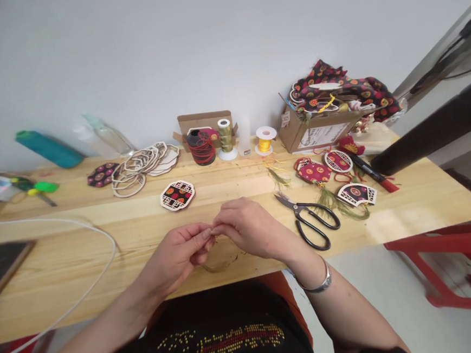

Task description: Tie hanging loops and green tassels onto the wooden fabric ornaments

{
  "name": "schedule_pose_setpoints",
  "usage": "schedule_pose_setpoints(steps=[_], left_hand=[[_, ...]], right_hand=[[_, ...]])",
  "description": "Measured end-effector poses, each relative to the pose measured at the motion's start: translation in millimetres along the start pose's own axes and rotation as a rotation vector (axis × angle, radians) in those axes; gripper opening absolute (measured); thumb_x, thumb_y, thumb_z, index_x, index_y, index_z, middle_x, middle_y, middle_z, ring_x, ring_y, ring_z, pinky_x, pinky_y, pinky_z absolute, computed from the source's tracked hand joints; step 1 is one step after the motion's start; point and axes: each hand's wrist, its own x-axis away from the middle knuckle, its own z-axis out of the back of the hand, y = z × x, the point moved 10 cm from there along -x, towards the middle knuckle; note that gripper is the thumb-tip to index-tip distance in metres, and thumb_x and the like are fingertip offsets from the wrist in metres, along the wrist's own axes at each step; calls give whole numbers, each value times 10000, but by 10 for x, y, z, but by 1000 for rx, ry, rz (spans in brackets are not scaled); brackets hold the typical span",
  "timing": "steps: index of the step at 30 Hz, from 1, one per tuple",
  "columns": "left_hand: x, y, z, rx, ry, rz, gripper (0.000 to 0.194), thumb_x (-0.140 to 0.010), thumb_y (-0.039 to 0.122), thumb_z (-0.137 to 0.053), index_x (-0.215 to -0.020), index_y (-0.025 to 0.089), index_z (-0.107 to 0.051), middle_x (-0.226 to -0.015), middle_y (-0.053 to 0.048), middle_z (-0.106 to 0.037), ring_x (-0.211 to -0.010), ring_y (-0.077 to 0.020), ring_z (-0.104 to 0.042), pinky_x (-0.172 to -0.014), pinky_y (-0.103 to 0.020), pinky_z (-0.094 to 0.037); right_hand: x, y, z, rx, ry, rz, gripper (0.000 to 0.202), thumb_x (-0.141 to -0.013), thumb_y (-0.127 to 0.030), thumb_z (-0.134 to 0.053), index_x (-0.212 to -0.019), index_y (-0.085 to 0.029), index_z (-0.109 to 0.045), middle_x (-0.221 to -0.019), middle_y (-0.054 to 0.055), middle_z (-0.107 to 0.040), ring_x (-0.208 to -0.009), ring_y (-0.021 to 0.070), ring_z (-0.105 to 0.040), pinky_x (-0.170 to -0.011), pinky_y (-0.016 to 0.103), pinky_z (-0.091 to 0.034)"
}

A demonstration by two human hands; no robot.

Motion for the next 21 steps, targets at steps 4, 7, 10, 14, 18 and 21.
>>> schedule_pose_setpoints(steps=[4, 7, 10, 14, 18, 21], left_hand=[[-6, -23, 38, -23, 13, 11, 166, -727, 305, -674, -692, 142, -674, -586, 14, -504, -468, -53, -368, -426, -189, -224], [-3, -53, 70, -20, 36, 39, 167, -711, 307, -687, -742, 143, -701, -577, 13, -510, -461, -53, -369, -420, -190, -216], [4, -63, 87, -1, 56, 51, 174, -685, 301, -707, -757, 143, -716, -560, 16, -518, -441, -43, -359, -413, -190, -202], [3, -61, 112, 7, 89, 42, 172, -651, 291, -730, -735, 142, -724, -536, 9, -536, -419, -36, -331, -397, -193, -170], [3, -72, 183, 18, 141, 41, 175, -619, 285, -748, -706, 134, -732, -510, -3, -542, -421, -38, -334, -384, -184, -157], [9, -65, 250, 36, 182, 30, 172, -606, 278, -755, -690, 131, -732, -496, -3, -535, -433, -41, -358, -377, -169, -170]], right_hand=[[9, 39, 6, -16, 13, -15, 193, -890, -209, -496, -793, -161, -655, -739, 31, -617, -717, 126, -547, -687, 258, -410], [18, 113, 67, -23, 67, -61, 174, -878, -195, -512, -786, -159, -654, -734, 29, -617, -705, 123, -547, -680, 254, -411], [13, 167, 49, -32, 63, -85, 170, -875, -193, -518, -780, -153, -652, -736, 30, -620, -700, 119, -552, -674, 248, -415], [5, 189, 9, -56, 67, -78, 183, -886, -198, -498, -796, -161, -654, -744, 30, -622, -718, 125, -566, -680, 248, -432], [209, 335, 262, 128, 252, -203, 173, -882, -208, -493, -953, -166, -644, -929, 83, -648, -872, 183, -583, -783, 310, -457], [579, 537, 487, 493, 286, -418, 210, -873, -219, -482, -975, -134, -644, -961, 127, -650, -897, 251, -583, -801, 383, -458]])
